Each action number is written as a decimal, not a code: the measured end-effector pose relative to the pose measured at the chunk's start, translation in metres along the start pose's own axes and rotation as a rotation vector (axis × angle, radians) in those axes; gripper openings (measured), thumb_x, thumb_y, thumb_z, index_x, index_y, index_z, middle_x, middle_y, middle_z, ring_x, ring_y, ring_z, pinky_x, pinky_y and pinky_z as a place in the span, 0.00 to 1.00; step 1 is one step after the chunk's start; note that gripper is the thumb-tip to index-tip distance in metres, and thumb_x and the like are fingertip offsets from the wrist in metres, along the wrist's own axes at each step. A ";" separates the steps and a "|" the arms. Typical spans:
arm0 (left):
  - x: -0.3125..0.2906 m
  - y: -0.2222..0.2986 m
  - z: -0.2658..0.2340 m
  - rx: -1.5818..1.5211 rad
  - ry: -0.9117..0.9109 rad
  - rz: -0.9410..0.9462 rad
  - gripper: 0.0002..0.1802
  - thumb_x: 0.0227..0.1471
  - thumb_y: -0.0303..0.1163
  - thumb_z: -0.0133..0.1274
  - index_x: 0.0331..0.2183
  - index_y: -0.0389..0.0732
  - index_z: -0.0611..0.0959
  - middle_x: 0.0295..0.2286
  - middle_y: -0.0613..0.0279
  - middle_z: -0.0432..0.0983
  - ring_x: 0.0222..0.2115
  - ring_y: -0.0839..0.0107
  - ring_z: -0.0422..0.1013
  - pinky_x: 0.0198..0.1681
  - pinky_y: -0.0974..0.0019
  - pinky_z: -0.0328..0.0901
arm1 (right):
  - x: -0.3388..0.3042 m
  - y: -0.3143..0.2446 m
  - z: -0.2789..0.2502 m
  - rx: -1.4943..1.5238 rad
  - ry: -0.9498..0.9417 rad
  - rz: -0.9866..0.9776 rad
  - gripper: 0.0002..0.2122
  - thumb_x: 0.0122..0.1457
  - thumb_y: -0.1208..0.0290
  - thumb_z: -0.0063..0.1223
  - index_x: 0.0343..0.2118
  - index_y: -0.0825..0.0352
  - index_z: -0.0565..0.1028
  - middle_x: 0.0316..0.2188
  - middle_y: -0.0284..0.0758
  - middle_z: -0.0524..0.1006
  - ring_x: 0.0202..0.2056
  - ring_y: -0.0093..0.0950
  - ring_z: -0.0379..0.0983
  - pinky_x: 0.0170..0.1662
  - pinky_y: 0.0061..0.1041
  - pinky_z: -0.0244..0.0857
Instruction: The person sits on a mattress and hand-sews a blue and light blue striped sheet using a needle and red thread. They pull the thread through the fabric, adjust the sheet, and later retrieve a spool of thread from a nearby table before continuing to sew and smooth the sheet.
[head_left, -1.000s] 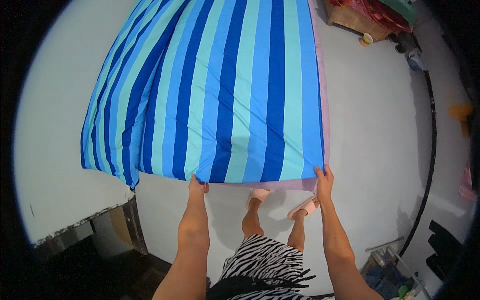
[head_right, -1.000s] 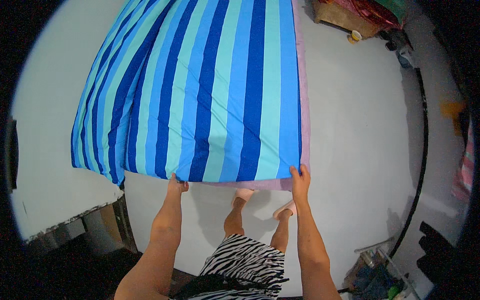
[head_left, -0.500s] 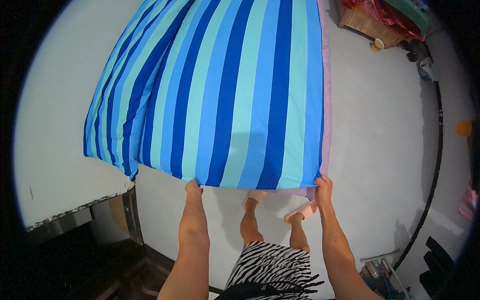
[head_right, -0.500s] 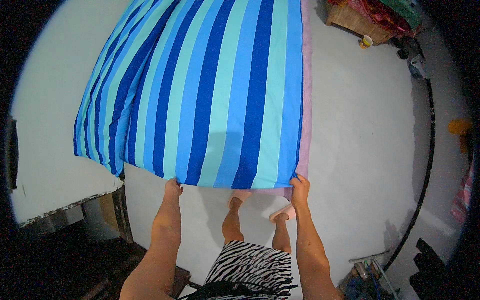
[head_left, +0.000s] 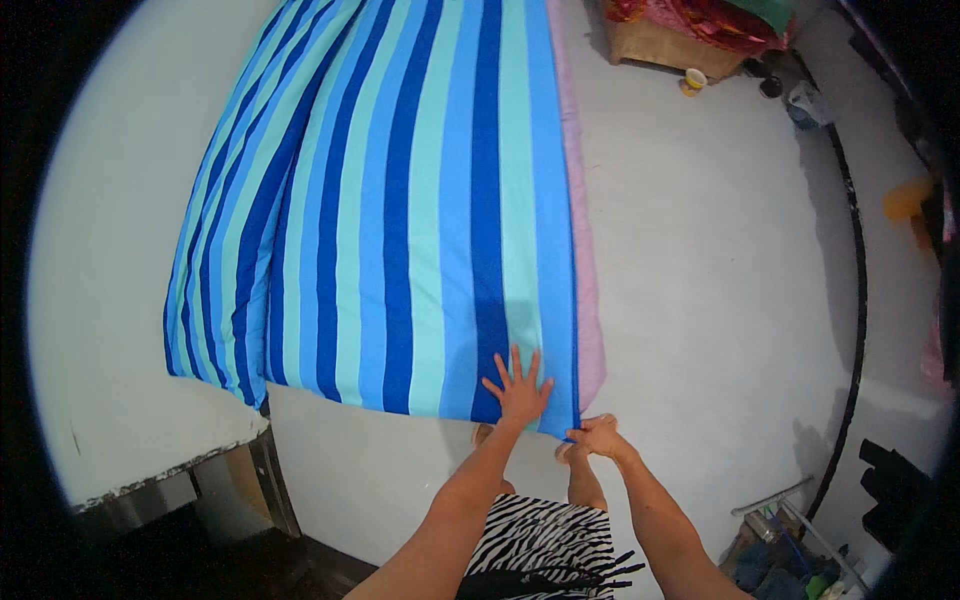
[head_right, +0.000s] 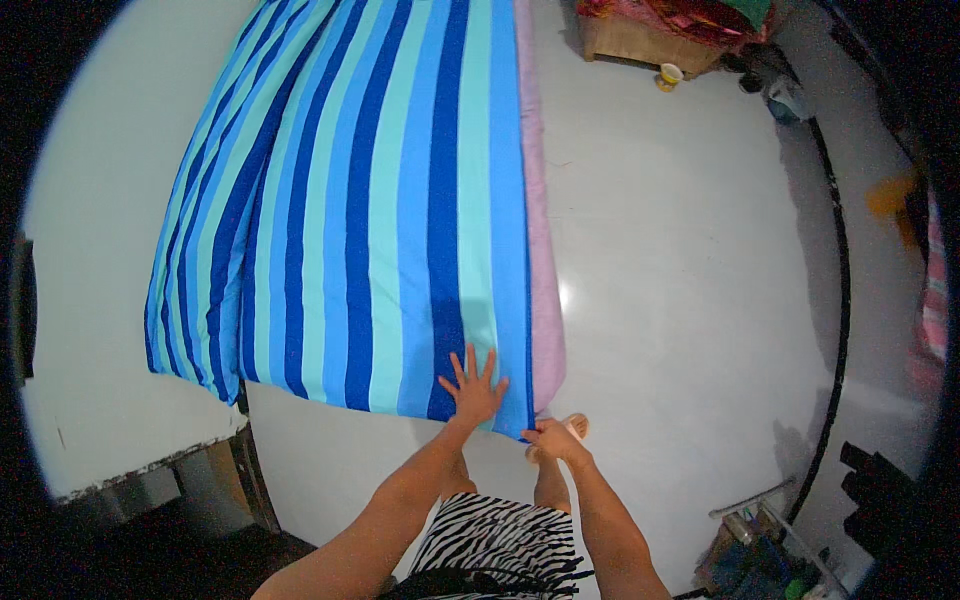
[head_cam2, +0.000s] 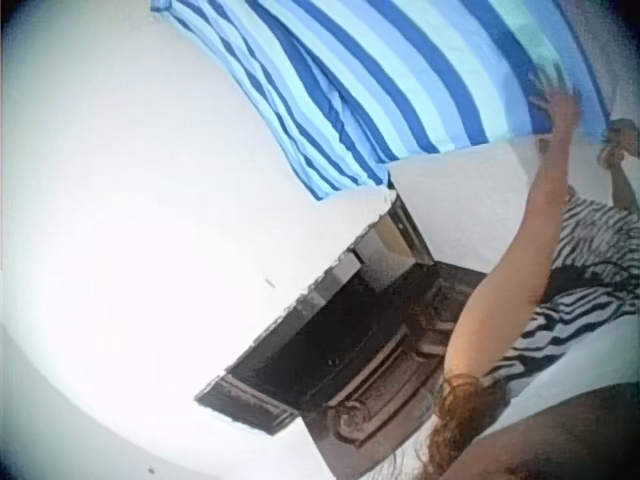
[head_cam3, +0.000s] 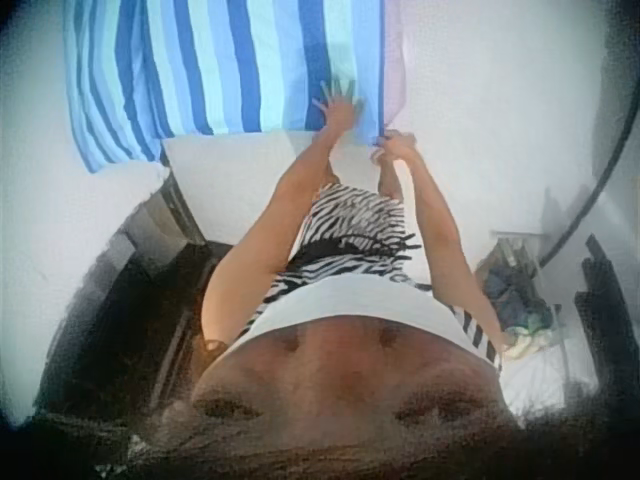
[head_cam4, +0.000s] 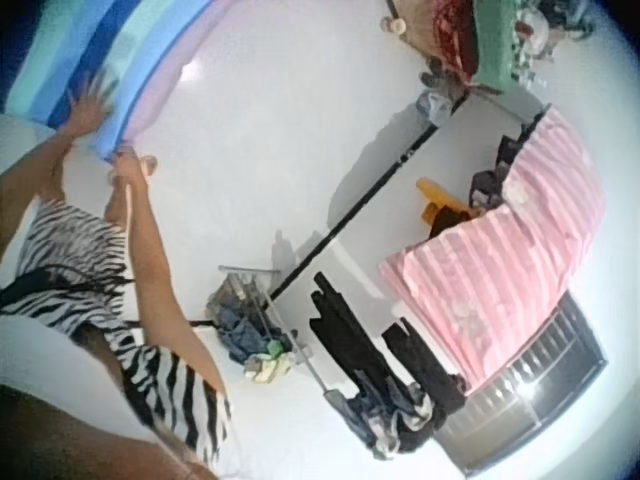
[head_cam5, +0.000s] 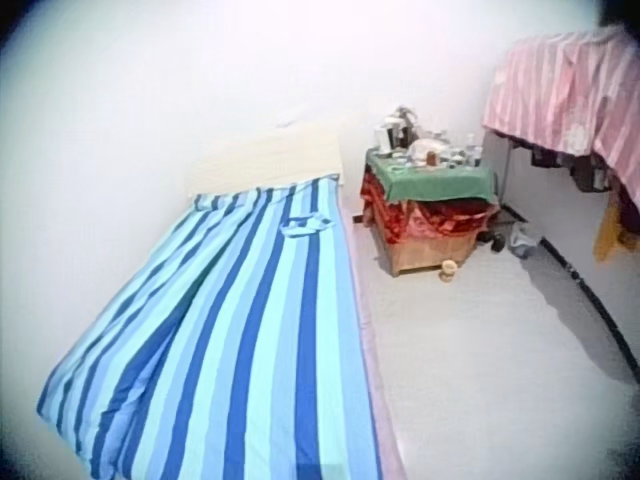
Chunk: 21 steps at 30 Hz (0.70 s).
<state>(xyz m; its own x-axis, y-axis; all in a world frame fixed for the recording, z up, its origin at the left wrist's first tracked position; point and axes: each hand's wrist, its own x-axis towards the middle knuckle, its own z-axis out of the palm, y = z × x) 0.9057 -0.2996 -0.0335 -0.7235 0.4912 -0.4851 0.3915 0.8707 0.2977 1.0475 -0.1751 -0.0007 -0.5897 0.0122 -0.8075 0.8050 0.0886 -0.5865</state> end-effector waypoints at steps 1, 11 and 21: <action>-0.011 0.013 0.003 0.029 -0.072 0.049 0.37 0.50 0.53 0.44 0.58 0.58 0.51 0.60 0.58 0.28 0.58 0.43 0.21 0.48 0.23 0.28 | 0.001 0.027 -0.001 -0.088 0.035 -0.071 0.14 0.50 0.63 0.52 0.28 0.73 0.75 0.23 0.40 0.75 0.24 0.31 0.70 0.31 0.30 0.65; -0.025 0.040 -0.018 -0.154 -0.938 0.182 0.38 0.51 0.55 0.41 0.55 0.38 0.60 0.56 0.46 0.49 0.58 0.57 0.45 0.58 0.59 0.46 | -0.151 0.187 -0.096 -0.237 0.178 0.108 0.12 0.49 0.64 0.48 0.28 0.71 0.74 0.20 0.41 0.75 0.21 0.32 0.73 0.27 0.28 0.67; -0.149 0.250 -0.462 -1.346 -0.394 1.021 0.21 0.53 0.48 0.44 0.29 0.37 0.75 0.15 0.61 0.69 0.15 0.70 0.68 0.27 0.68 0.68 | -0.320 0.255 -0.265 0.611 0.845 0.317 0.07 0.48 0.73 0.48 0.28 0.73 0.72 0.17 0.40 0.73 0.16 0.28 0.69 0.15 0.26 0.65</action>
<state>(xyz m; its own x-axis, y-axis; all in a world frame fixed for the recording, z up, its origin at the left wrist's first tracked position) 0.8492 -0.1670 0.4932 -0.2555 0.9400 0.2260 -0.2919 -0.2979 0.9089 1.4248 0.1071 0.1248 -0.0150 0.6486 -0.7610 0.6868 -0.5464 -0.4792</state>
